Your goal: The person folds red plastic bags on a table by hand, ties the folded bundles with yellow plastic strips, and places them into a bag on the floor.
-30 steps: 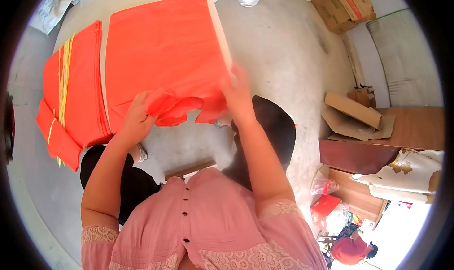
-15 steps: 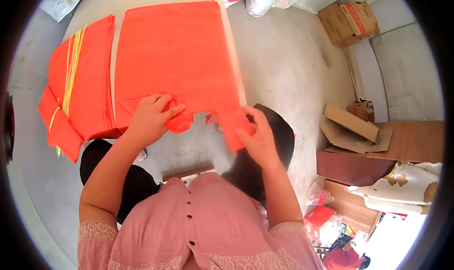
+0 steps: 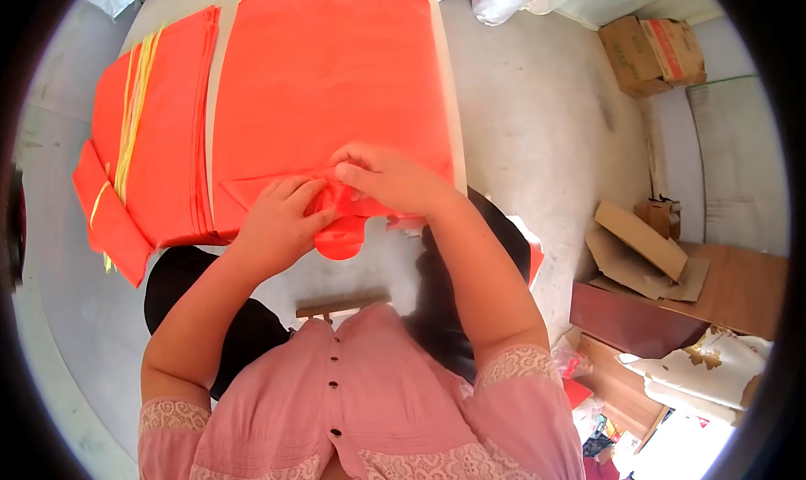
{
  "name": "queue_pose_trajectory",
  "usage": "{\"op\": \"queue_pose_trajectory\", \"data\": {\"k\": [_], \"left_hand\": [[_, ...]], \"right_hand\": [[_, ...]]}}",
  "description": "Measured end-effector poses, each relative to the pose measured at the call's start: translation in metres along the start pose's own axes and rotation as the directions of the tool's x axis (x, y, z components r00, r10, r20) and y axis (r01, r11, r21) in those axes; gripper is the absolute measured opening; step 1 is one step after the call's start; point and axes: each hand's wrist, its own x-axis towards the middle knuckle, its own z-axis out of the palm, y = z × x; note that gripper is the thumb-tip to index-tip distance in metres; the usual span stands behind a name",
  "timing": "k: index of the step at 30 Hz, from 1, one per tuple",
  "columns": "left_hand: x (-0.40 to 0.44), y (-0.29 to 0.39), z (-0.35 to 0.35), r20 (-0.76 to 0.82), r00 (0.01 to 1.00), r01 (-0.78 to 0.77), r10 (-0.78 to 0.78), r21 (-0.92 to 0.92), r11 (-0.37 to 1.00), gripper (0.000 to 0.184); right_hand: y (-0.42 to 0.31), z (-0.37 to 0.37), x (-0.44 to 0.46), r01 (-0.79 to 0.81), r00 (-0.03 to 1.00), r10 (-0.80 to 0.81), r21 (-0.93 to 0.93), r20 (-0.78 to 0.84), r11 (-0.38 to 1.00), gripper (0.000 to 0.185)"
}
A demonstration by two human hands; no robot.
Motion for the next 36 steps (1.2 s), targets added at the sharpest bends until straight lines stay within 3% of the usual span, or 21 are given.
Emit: {"op": "queue_pose_trajectory", "data": {"k": [4,7,12,18,22,25,31,36], "left_hand": [[0.001,0.001,-0.002,-0.048,0.999,-0.012,0.012,-0.005,1.000,0.032],[-0.002,0.001,0.000,-0.021,1.000,-0.004,0.002,-0.073,0.997,0.028],[-0.003,0.003,-0.002,-0.020,0.999,0.037,-0.039,-0.113,0.993,0.024],[-0.002,0.005,-0.006,0.043,0.991,0.129,-0.123,-0.179,0.975,0.028],[0.001,0.010,-0.011,0.083,0.979,0.203,-0.189,-0.217,0.955,0.030],[-0.001,0.009,-0.008,0.042,0.985,0.172,-0.167,-0.190,0.967,0.017],[0.005,0.005,-0.009,-0.074,0.997,-0.025,0.019,-0.081,0.996,0.019],[0.007,0.003,-0.006,-0.074,0.997,-0.020,0.010,-0.129,0.991,0.024]], "right_hand": [[0.001,-0.003,0.000,-0.078,0.997,0.080,0.192,-0.002,0.978,0.031],[0.003,-0.005,0.002,-0.073,0.997,0.077,0.167,-0.018,0.983,0.031],[0.013,-0.003,0.006,0.059,0.998,-0.056,0.085,-0.036,0.995,0.030],[0.017,0.005,0.018,0.156,0.981,-0.182,-0.307,-0.059,0.939,0.035],[0.004,0.018,0.012,0.200,0.956,-0.261,-0.361,-0.131,0.911,0.035],[0.005,0.021,0.013,0.251,0.932,-0.344,-0.477,-0.118,0.842,0.041],[0.006,0.023,0.014,0.305,0.891,-0.451,-0.666,-0.053,0.681,0.048],[0.005,0.024,0.013,0.318,0.887,-0.462,-0.721,-0.003,0.616,0.050]]}}
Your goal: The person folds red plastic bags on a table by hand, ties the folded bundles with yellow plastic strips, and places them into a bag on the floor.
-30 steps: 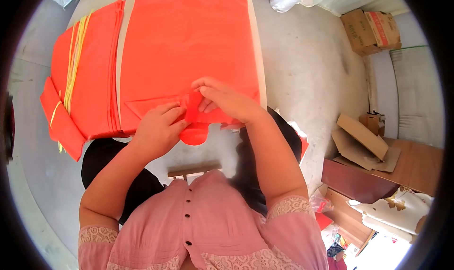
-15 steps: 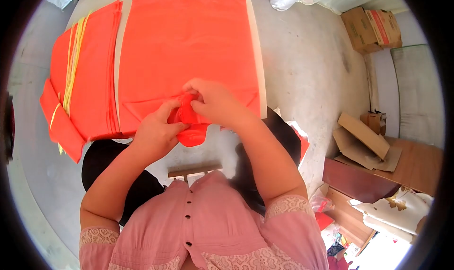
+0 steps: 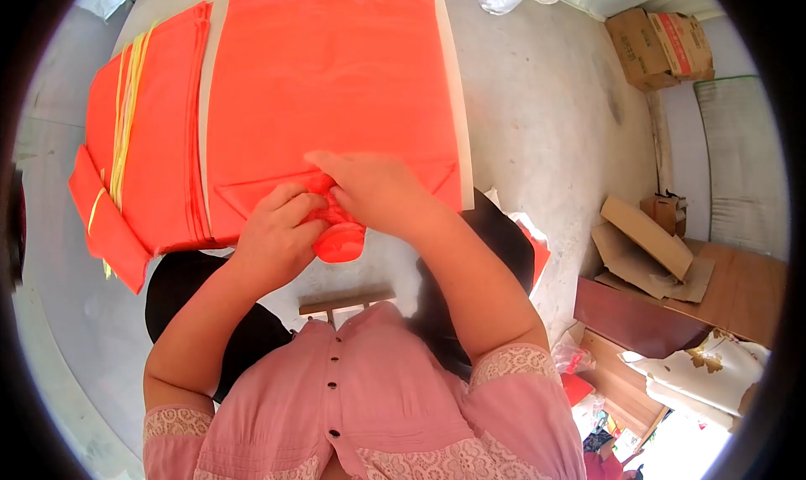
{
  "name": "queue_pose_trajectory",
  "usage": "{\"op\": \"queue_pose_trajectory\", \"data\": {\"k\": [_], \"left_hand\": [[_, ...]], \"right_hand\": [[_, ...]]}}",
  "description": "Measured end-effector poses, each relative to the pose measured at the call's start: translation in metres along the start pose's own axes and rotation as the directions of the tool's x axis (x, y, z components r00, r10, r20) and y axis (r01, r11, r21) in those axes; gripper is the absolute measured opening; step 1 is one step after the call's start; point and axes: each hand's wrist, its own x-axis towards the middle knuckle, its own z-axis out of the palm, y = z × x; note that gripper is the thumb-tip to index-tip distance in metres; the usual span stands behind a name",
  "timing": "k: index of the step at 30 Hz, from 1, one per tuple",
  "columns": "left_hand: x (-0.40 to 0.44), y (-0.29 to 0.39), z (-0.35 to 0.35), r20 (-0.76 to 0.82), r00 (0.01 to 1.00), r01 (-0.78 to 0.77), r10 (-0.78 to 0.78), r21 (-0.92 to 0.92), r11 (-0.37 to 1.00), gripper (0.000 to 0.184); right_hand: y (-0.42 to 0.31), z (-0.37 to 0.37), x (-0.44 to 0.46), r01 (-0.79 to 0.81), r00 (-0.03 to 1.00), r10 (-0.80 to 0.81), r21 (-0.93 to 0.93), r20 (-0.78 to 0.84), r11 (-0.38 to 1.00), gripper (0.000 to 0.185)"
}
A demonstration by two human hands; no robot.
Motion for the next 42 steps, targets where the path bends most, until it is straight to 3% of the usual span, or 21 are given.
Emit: {"op": "queue_pose_trajectory", "data": {"k": [3,9,15,17,20,27,30,33,36,39,42], "left_hand": [[-0.001,-0.002,0.003,0.012,1.000,0.019,-0.018,-0.027,0.999,0.027],[0.003,-0.004,0.004,0.017,0.990,0.141,-0.140,-0.142,0.980,0.026],[0.009,-0.003,0.003,0.072,0.941,0.338,-0.331,-0.251,0.907,0.022],[0.011,-0.003,0.005,0.069,0.927,0.373,-0.368,-0.255,0.892,0.021],[0.014,-0.002,0.008,0.068,0.904,0.426,-0.422,-0.237,0.873,0.021],[0.017,-0.003,0.011,0.064,0.866,0.498,-0.496,-0.188,0.846,0.020],[0.020,-0.003,0.012,0.071,0.842,0.538,-0.535,-0.197,0.820,0.023],[0.022,-0.002,0.012,0.081,0.817,0.575,-0.571,-0.190,0.796,0.025],[0.024,-0.002,0.011,0.071,0.819,0.572,-0.570,-0.186,0.799,0.024],[0.022,-0.004,0.014,0.052,0.840,0.540,-0.540,-0.161,0.826,0.020],[0.018,-0.009,0.020,0.017,0.859,0.509,-0.512,-0.146,0.849,0.015]], "right_hand": [[0.009,0.007,-0.001,0.079,0.996,-0.079,-0.011,-0.035,0.997,0.050],[0.011,0.002,0.000,0.017,0.998,-0.017,-0.001,0.055,1.000,0.051],[0.014,0.007,0.003,-0.084,0.994,0.060,0.307,0.087,0.948,0.043],[0.010,0.002,0.005,-0.229,0.970,0.167,0.435,0.176,0.871,0.042],[0.012,0.001,0.006,-0.299,0.952,0.203,0.550,0.229,0.780,0.042],[0.020,0.001,0.000,-0.198,0.980,0.159,0.525,0.118,0.828,0.040],[0.004,-0.015,-0.007,-0.358,0.932,0.333,0.496,0.142,0.791,0.030],[0.006,-0.021,-0.016,-0.163,0.983,0.184,0.419,-0.009,0.893,0.020],[0.013,-0.024,-0.029,0.163,0.985,-0.173,0.282,0.008,0.945,0.018],[0.005,-0.014,-0.030,0.344,0.939,-0.341,0.146,-0.048,0.927,0.014],[0.010,-0.009,-0.030,0.428,0.902,-0.429,-0.024,-0.053,0.903,0.023]]}}
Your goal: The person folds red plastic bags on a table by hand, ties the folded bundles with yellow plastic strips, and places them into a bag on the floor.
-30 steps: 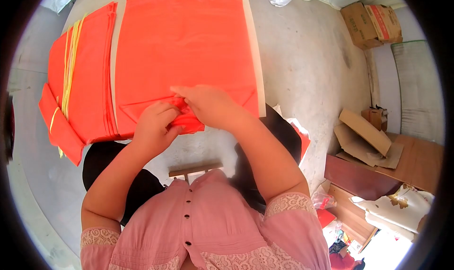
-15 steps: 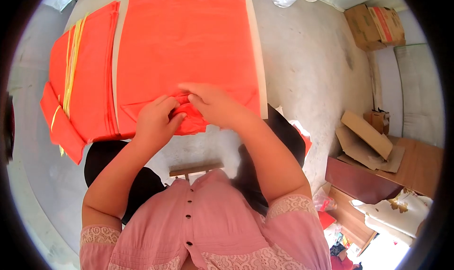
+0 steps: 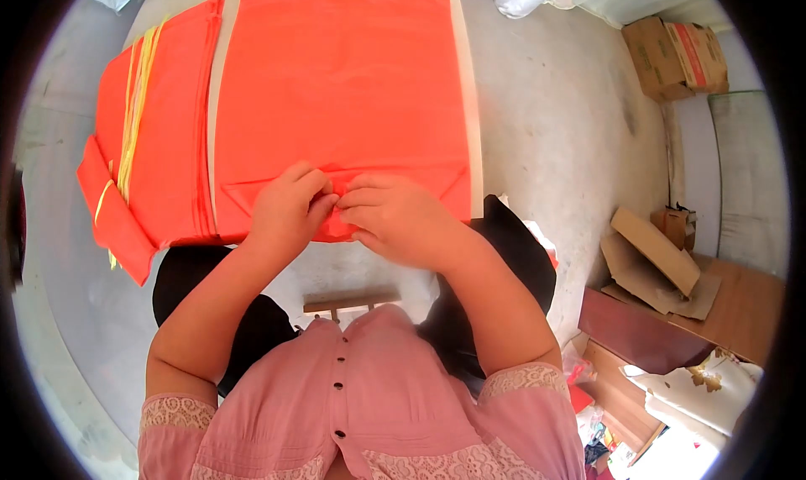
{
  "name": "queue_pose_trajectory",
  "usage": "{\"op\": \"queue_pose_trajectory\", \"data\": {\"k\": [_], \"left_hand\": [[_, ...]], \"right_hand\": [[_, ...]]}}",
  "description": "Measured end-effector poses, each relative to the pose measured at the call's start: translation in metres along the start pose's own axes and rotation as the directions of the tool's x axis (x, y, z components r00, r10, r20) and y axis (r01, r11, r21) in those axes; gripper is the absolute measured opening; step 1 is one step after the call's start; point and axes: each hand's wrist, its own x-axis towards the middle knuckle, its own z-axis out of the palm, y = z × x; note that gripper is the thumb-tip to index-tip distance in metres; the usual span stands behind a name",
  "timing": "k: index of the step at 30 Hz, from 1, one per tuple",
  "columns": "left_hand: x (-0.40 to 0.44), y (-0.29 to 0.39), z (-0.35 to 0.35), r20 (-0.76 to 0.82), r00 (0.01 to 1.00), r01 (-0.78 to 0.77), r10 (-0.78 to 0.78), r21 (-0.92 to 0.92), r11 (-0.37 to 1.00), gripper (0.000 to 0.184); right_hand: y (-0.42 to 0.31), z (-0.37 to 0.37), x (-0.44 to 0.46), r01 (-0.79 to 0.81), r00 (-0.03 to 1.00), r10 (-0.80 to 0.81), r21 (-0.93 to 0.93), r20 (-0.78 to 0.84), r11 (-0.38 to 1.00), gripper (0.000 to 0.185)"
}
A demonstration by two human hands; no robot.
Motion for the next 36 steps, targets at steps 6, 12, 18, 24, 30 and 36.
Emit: {"op": "queue_pose_trajectory", "data": {"k": [6,12,18,24,30,36], "left_hand": [[-0.001,-0.002,-0.009,0.012,0.995,-0.103,0.102,0.079,0.992,0.016],[-0.004,-0.005,-0.035,0.121,0.945,-0.321,0.304,0.164,0.933,0.045],[-0.008,-0.007,-0.044,0.174,0.927,-0.362,0.333,0.177,0.915,0.058],[-0.009,-0.011,-0.045,0.183,0.920,-0.383,0.347,0.225,0.896,0.056],[-0.012,-0.019,-0.051,0.153,0.935,-0.346,0.319,0.216,0.913,0.057],[-0.015,-0.029,-0.080,0.095,0.978,-0.200,0.186,0.182,0.963,0.046]], "right_hand": [[0.011,0.000,-0.012,0.013,0.997,0.001,-0.190,0.075,0.982,0.047],[0.015,0.008,-0.019,-0.034,0.998,0.045,-0.263,0.034,0.964,0.045],[0.017,0.009,-0.018,-0.020,0.999,0.032,-0.264,0.040,0.964,0.043],[0.011,0.008,-0.013,-0.038,0.998,0.054,-0.336,0.039,0.941,0.042],[0.012,0.002,-0.009,-0.080,0.990,0.112,-0.310,0.086,0.947,0.041],[-0.001,-0.033,0.016,-0.513,0.837,0.495,0.019,0.234,0.858,0.036]]}}
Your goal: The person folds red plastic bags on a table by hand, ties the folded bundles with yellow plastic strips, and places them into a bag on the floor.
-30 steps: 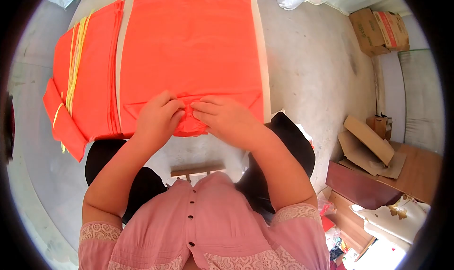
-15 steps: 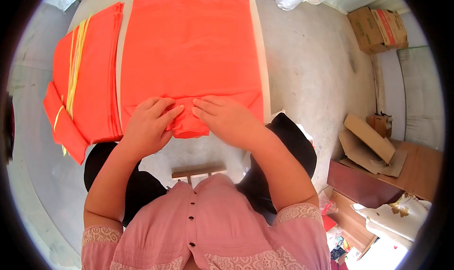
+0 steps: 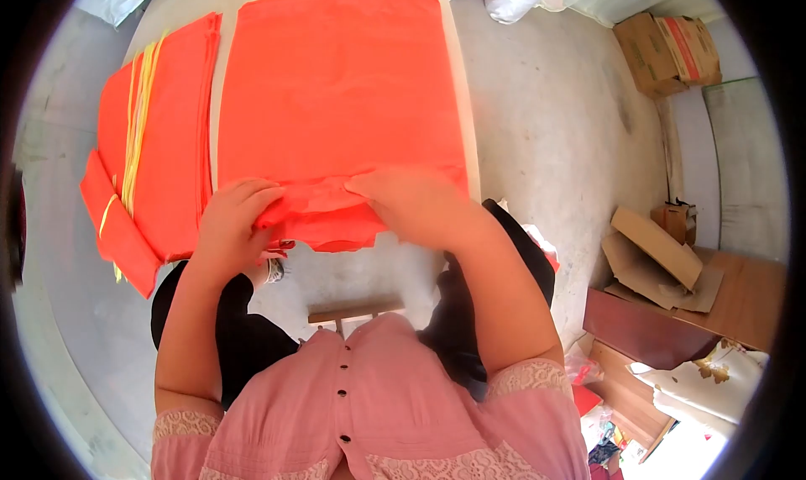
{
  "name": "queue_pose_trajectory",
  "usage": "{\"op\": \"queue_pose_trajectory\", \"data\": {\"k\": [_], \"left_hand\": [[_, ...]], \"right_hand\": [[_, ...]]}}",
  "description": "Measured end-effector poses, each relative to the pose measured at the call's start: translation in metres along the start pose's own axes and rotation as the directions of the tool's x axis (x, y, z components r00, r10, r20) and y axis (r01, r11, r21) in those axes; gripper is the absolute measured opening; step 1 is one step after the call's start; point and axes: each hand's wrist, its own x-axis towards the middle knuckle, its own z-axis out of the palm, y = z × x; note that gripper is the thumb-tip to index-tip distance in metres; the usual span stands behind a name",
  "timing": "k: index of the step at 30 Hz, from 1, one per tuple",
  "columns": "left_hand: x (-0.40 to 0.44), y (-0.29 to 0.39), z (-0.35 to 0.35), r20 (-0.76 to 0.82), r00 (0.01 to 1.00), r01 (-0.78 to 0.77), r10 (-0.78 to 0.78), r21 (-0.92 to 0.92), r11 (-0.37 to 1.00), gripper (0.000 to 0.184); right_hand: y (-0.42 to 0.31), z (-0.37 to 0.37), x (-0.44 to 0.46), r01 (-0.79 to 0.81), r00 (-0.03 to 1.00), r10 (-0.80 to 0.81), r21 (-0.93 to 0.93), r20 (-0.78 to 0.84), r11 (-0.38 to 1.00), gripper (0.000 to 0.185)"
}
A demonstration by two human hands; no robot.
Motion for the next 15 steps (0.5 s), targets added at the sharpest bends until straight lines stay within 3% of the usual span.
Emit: {"op": "queue_pose_trajectory", "data": {"k": [2,4,6,7,10,13,15], "left_hand": [[-0.002,-0.008,-0.003,-0.045,0.999,0.022,-0.023,-0.027,0.999,0.036],[-0.003,-0.013,-0.003,-0.100,0.993,0.061,-0.069,-0.083,0.995,0.023],[-0.003,-0.013,-0.006,-0.039,0.962,0.255,-0.269,-0.211,0.944,0.013],[-0.004,-0.013,-0.006,0.002,0.932,0.350,-0.363,-0.267,0.898,0.012],[0.008,-0.015,-0.006,0.058,0.864,0.501,-0.499,-0.191,0.844,0.021],[0.023,-0.014,-0.004,0.032,0.835,0.548,-0.550,-0.149,0.823,0.027],[0.026,-0.023,0.004,-0.096,0.899,0.416,-0.428,-0.126,0.901,0.028]], "right_hand": [[-0.002,-0.009,0.002,-0.111,0.993,0.108,0.077,0.051,0.991,0.034],[0.004,-0.015,0.005,-0.118,0.992,0.110,0.123,0.067,0.985,0.031],[0.015,-0.021,0.011,-0.042,0.997,0.033,0.158,0.063,0.987,0.028],[0.018,-0.021,0.016,-0.040,0.999,0.035,0.159,0.033,0.986,0.026],[0.027,-0.020,0.033,-0.063,0.996,0.071,0.158,-0.050,0.985,0.024],[0.033,-0.015,0.045,-0.132,0.981,0.152,0.158,-0.122,0.978,0.023],[0.035,-0.016,0.050,-0.165,0.969,0.191,0.166,-0.156,0.972,0.023]]}}
